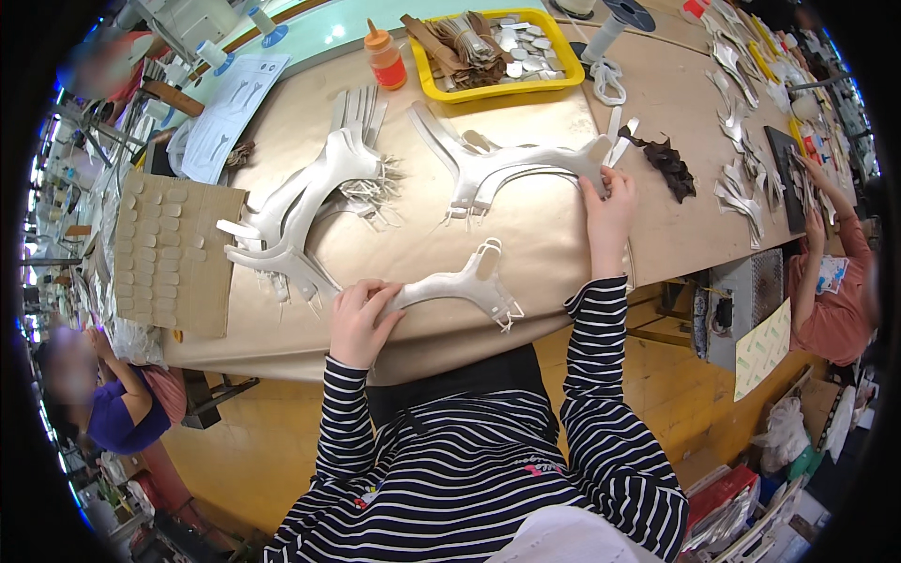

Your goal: The person repeatedly picks up white plastic frames and small white inserts, aligns the inserts into slots on the frames, and places the assembled units on the table. The person handles the parts one at a time, turning them over to fit the inserts and setting them aside after each assembly.

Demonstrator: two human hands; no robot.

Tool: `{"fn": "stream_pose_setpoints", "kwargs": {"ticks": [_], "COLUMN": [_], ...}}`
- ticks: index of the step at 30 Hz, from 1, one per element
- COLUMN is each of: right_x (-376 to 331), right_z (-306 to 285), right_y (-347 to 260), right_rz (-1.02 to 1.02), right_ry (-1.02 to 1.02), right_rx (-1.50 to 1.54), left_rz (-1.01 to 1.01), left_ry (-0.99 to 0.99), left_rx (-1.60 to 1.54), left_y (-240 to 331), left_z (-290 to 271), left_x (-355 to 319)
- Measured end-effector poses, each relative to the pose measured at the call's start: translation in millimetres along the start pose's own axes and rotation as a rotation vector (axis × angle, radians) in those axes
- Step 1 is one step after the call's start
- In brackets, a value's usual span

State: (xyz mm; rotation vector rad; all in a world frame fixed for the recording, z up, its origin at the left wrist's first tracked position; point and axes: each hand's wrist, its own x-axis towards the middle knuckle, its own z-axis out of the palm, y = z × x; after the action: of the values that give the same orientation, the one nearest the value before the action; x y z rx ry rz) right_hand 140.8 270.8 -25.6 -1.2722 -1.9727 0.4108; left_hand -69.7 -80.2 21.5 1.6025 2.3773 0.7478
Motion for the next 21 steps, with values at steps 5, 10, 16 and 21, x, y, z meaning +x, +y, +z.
{"fn": "stream_pose_setpoints", "kwargs": {"ticks": [5,10,16,21], "right_x": [-5,-57,-83,-87], "right_z": [-30,-93,-113,-112], "right_y": [-29,-95,-142,-149], "right_rz": [0.444,0.518,0.497,0.560], "right_ry": [-0.085,-0.148,-0.506,-0.630], "right_rx": [0.629,1.323,1.448,1.398], "left_rz": [-0.008,-0.141,0.090,0.220], "left_ry": [-0.002,0.143,0.377,0.207], "left_rx": [0.014,-0.215,-0.361,-0.366], "left_y": [1,19,51,53], "left_z": [-1,-11,-26,-34], "left_x": [1,-5,24,41]}}
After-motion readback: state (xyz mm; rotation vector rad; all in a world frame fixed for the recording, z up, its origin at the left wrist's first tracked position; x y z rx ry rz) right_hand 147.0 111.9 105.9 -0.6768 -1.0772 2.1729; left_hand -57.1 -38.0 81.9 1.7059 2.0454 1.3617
